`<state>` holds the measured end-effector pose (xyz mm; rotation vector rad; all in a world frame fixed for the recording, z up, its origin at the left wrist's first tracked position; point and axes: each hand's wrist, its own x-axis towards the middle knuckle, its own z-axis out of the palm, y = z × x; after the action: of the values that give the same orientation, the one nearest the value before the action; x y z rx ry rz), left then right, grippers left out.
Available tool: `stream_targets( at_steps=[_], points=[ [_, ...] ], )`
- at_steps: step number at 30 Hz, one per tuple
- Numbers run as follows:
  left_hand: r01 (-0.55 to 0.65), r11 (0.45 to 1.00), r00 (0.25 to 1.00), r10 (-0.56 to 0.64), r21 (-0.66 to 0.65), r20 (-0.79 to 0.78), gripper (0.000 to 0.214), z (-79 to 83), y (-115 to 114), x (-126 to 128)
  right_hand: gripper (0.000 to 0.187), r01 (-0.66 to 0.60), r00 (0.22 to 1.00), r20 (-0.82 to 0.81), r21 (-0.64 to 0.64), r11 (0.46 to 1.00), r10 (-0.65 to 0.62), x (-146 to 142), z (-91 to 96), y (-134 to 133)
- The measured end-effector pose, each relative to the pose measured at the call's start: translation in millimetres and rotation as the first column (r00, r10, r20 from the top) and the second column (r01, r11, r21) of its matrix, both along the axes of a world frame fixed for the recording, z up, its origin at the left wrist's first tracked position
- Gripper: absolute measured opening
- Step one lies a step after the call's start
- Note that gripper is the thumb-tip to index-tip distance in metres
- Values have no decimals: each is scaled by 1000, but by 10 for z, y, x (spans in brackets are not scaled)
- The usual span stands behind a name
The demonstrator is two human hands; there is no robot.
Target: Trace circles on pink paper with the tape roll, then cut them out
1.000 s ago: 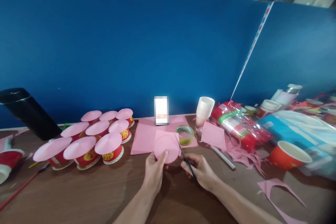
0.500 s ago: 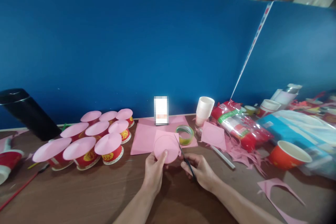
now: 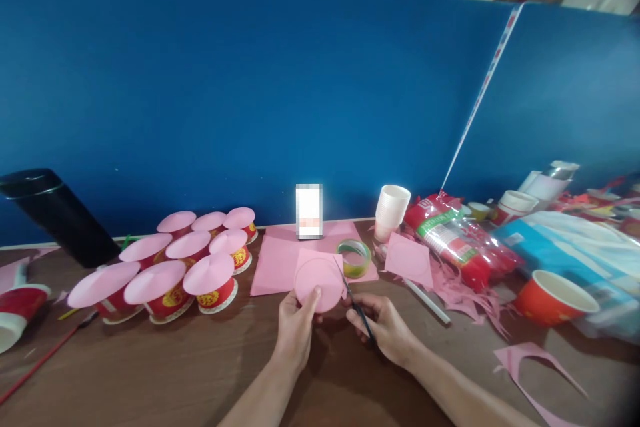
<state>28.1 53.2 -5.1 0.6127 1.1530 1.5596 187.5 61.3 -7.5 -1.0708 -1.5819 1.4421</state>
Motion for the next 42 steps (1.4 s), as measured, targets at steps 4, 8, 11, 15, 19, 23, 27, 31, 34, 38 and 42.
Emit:
stream_targets(
  at_steps=[4, 8, 11, 15, 19, 23, 27, 31, 34, 38, 42],
  points=[
    [5, 1000, 1000, -5, 6, 3, 31, -3, -8, 4, 34, -11, 1000, 8, 23, 1000, 11, 6, 9, 7],
    [20, 1000, 1000, -20, 5, 1, 31, -31, -7, 0, 29, -23, 999, 26, 60, 998, 22, 1, -7, 12],
    [27, 1000, 1000, -27, 1, -4, 30, -44, -9, -5, 29, -16, 999, 29, 59, 998, 14, -15, -6, 6],
    [33, 999, 999, -33, 10, 1, 28, -47, -14, -5, 29, -9, 999, 40, 54, 999, 6, -28, 28, -5],
    [15, 1000, 999, -15, -3, 29, 27, -39, -7, 0, 29, -13, 999, 34, 53, 998, 11, -28, 54, -4],
    [21, 1000, 999, -20, -20, 32, 27, -1, -13, 4, 29, -8, 1000, 17, 34, 999, 8, -26, 34, 15],
    [83, 996, 996, -82, -40, 30, 27, 53, -40, 9, 29, 5, 1000, -10, 32, 999, -5, -22, 1, 33],
    [100, 994, 995, -99, -37, 27, 28, 88, -54, 13, 28, 22, 999, -44, 35, 999, -21, -22, -6, 28],
    [118, 992, 993, -117, -45, 35, 29, 88, -55, 14, 26, 35, 998, -51, 16, 999, -34, -24, 8, 18],
    [115, 992, 993, -114, -48, 35, 28, 81, -58, 12, 26, 37, 998, -54, -20, 999, -38, -30, 18, 19],
    [129, 991, 990, -126, -40, 63, 31, 105, -71, 6, 29, 81, 990, -111, -51, 995, -86, -46, 8, 34]
  ],
)
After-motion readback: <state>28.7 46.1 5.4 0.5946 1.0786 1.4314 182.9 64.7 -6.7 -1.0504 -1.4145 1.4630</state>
